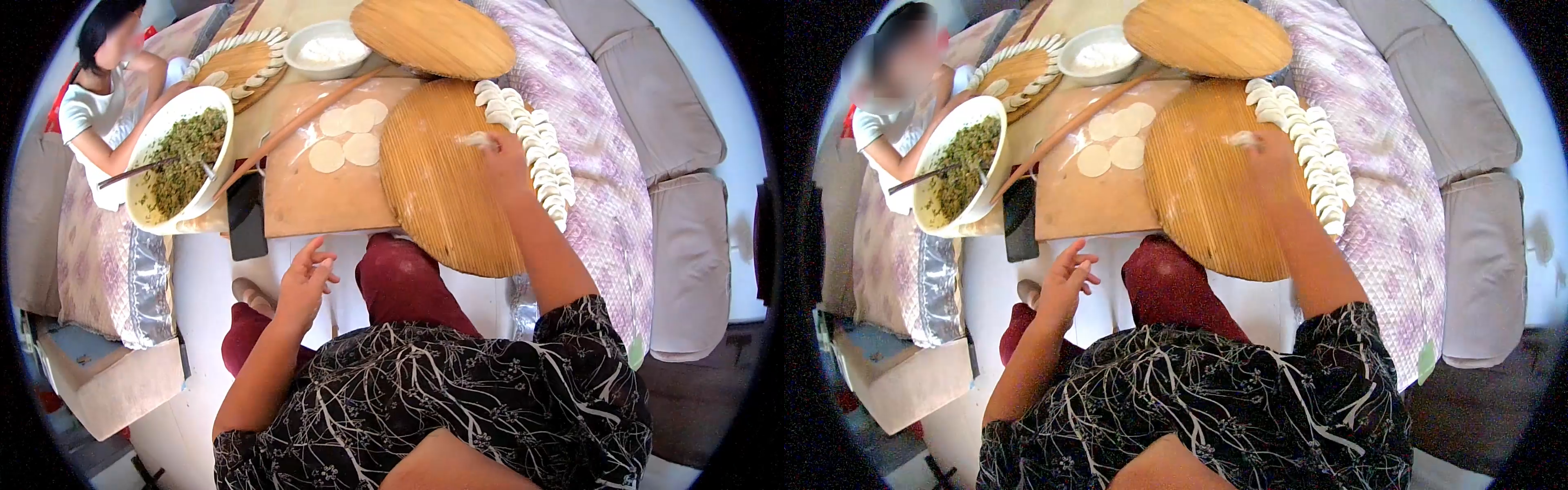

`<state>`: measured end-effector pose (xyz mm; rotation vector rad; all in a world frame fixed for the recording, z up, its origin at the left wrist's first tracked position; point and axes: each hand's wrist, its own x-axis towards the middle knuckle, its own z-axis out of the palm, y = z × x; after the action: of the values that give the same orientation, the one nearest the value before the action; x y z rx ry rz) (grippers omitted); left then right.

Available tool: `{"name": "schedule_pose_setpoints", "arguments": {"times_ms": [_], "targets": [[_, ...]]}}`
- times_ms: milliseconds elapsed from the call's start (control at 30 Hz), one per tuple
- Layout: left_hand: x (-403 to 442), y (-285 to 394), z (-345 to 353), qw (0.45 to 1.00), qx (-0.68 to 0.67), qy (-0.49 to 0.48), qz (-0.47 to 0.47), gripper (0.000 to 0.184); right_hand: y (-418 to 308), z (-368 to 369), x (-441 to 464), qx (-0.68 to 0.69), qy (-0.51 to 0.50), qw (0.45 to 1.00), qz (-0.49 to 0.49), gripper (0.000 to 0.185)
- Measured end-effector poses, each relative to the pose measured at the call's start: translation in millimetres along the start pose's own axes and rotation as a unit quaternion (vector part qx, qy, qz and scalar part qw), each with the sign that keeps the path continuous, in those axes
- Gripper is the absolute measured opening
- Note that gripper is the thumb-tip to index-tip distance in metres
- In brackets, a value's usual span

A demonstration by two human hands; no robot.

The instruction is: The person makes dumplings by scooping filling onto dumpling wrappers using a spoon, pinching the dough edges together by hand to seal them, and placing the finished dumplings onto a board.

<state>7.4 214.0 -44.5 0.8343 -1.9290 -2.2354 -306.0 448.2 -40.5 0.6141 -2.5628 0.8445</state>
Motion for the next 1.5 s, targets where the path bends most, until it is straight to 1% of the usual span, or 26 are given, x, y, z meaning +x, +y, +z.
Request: {"name": "schedule_pose_setpoints", "arguments": {"times_ms": [67, 133, 167, 200, 233, 300, 400, 533, 600, 633, 733, 767, 800, 867, 900, 933, 967, 1033, 1067, 1133, 1167, 1200, 1233, 1267, 1333, 1500], "targets": [[4.3, -2.1, -1.9, 1.0, 0.002, 0.003, -0.005, 0.045, 38.2, -0.1, 21.3, -0.02, 0.004, 1.0, 0.005, 0.026], [7.5, -3.9, -4.5, 1.0, -0.005, 0.013, -0.005, 0.044, 52.9, -5.2, 32.1, -0.038, 0.006, 0.999, 0.011, 0.025], [9.0, -4.3, -5.3, 1.0, -0.017, 0.016, -0.006, 0.042, 58.8, -7.0, 36.0, -0.073, -0.026, 0.997, 0.012, 0.025], [10.8, -4.4, -6.1, 1.0, -0.018, 0.014, -0.007, 0.042, 61.8, -8.8, 39.6, -0.109, -0.059, 0.992, 0.012, 0.025], [12.5, -4.3, -6.9, 0.999, -0.024, 0.022, -0.006, 0.042, 66.6, -9.0, 43.3, -0.11, -0.059, 0.992, 0.013, 0.025], [14.1, -2.4, -9.0, 0.999, -0.03, 0.03, -0.006, 0.042, 71.1, -8.6, 48.4, -0.177, -0.078, 0.981, -0.031, 0.025], [17.3, -1.5, -12.0, 0.999, -0.028, 0.031, -0.02, 0.044, 71.9, -9.4, 49.8, -0.209, -0.058, 0.974, -0.064, 0.023], [19.3, -4.2, -13.4, 0.999, -0.018, 0.035, -0.008, 0.041, 71.1, -8.4, 54.7, -0.197, -0.06, 0.978, -0.036, 0.022], [24.1, -3.8, -12.7, 0.999, -0.004, 0.039, 0.0, 0.04, 77.5, -1.8, 55.4, -0.16, -0.04, 0.985, -0.057, 0.023], [26.2, -5.8, -13.2, 0.999, 0.001, 0.039, 0.001, 0.04, 80.7, 1.2, 55.9, -0.167, -0.018, 0.982, -0.083, 0.022], [20.5, -8.9, -16.8, 0.999, -0.002, 0.053, -0.001, 0.04, 84.3, 9.8, 54.0, -0.169, -0.004, 0.983, -0.076, 0.025], [22.2, -8.1, -16.4, 0.999, -0.013, 0.049, 0.01, 0.04, 82.7, 17.3, 54.4, -0.18, 0.049, 0.98, -0.069, 0.03], [21.2, -7.8, -16.7, 0.998, -0.014, 0.065, 0.006, 0.04, 49.8, 12.7, 48.0, -0.175, 0.095, 0.977, -0.075, 0.033], [24.1, -6.1, -17.6, 0.998, -0.012, 0.059, 0.009, 0.04, 25.8, 22.5, 48.7, -0.096, 0.001, 0.991, -0.096, 0.034], [25.4, -7.7, -16.6, 0.998, -0.019, 0.057, 0.0, 0.04, 13.3, 33.1, 42.5, -0.087, -0.006, 0.991, -0.102, 0.034], [25.8, -6.4, -16.4, 0.998, -0.02, 0.065, -0.001, 0.04, -5.2, 44.8, 34.3, -0.034, -0.018, 0.982, -0.186, 0.035], [26.5, -5.0, -15.9, 0.999, -0.002, 0.049, -0.005, 0.04, -23.3, 55.5, 26.3, 0.018, -0.029, 0.963, -0.268, 0.036], [27.6, -3.3, -16.3, 0.999, 0.022, 0.03, 0.0, 0.04, -79.3, 56.0, 16.6, 0.071, -0.151, 0.95, -0.263, 0.034], [28.3, -0.3, -16.5, 0.999, 0.019, 0.036, -0.002, 0.04, -94.2, 65.6, 11.9, 0.074, -0.155, 0.948, -0.268, 0.034], [32.4, 7.6, -17.9, 0.999, 0.031, 0.034, 0.012, 0.039, -120.1, 83.2, 4.6, 0.021, -0.228, 0.921, -0.314, 0.035], [35.9, 5.9, -19.8, 0.999, 0.014, 0.038, 0.021, 0.038, -133.0, 88.4, 2.7, 0.022, -0.232, 0.918, -0.32, 0.035], [37.9, 9.5, -21.0, 0.999, 0.009, 0.044, 0.02, 0.038, -147.0, 89.8, 1.5, -0.107, -0.278, 0.902, -0.312, 0.038], [38.0, 15.5, -21.4, 0.998, 0.008, 0.05, 0.024, 0.038, -156.4, 91.4, -1.7, -0.236, -0.32, 0.868, -0.299, 0.042], [38.9, 17.6, -23.1, 0.998, 0.007, 0.055, 0.027, 0.038, -161.5, 94.8, -6.5, -0.237, -0.325, 0.863, -0.305, 0.042], [43.2, 12.6, -28.8, 0.997, -0.027, 0.064, 0.031, 0.038, -169.1, 100.4, -15.5, -0.295, -0.352, 0.854, -0.245, 0.049], [49.8, 7.6, -37.3, 0.993, -0.074, 0.091, 0.013, 0.037, -179.6, 95.6, -41.7, -0.291, -0.36, 0.852, -0.244, 0.049]]}}
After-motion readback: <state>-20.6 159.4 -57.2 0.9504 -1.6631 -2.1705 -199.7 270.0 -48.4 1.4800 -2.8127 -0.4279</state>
